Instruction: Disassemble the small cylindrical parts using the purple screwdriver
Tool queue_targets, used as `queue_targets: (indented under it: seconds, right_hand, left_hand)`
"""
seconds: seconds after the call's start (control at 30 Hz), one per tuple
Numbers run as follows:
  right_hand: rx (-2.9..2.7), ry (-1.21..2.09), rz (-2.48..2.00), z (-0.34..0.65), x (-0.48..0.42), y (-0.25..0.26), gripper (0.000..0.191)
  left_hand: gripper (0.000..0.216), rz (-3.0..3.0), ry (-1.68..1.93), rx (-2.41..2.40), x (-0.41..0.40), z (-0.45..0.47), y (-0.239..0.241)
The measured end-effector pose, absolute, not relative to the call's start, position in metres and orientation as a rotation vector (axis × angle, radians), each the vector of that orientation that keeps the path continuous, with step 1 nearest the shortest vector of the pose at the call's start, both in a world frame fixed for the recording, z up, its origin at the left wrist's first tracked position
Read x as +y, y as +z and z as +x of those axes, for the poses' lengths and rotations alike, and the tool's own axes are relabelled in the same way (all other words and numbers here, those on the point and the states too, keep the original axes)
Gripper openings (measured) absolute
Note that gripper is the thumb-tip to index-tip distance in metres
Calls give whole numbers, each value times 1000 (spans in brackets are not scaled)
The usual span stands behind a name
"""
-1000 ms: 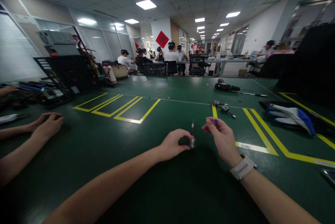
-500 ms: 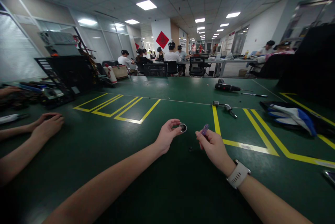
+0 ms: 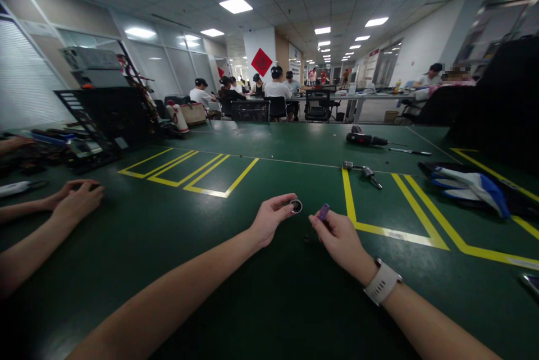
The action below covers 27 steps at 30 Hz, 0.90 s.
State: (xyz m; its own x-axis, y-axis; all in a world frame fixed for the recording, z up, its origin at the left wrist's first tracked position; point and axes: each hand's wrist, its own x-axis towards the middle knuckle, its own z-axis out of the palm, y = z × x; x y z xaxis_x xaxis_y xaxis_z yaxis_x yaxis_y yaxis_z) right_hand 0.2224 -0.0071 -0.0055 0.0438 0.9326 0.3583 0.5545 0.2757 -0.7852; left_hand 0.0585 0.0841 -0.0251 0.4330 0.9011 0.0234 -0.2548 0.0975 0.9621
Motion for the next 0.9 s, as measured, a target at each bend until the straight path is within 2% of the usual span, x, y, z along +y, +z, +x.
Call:
queue_targets:
  seconds: [0.17, 0.43, 0.7, 0.9]
  right_hand:
    - [-1638, 521, -1404, 218, -8, -2, 30]
    - [-1361, 544, -1531, 222, 1, -9, 44]
    - [-1268, 721, -1450, 222, 3, -17, 39]
    - [-1141, 681, -1295, 228, 4, -26, 35]
  left_hand:
    - [30, 1207, 951, 736, 83, 60, -25]
    - [27, 1173, 959, 730, 79, 62, -20]
    - [26, 1150, 963, 696, 81, 61, -23]
    - [26, 1093, 968, 686, 83, 60, -24]
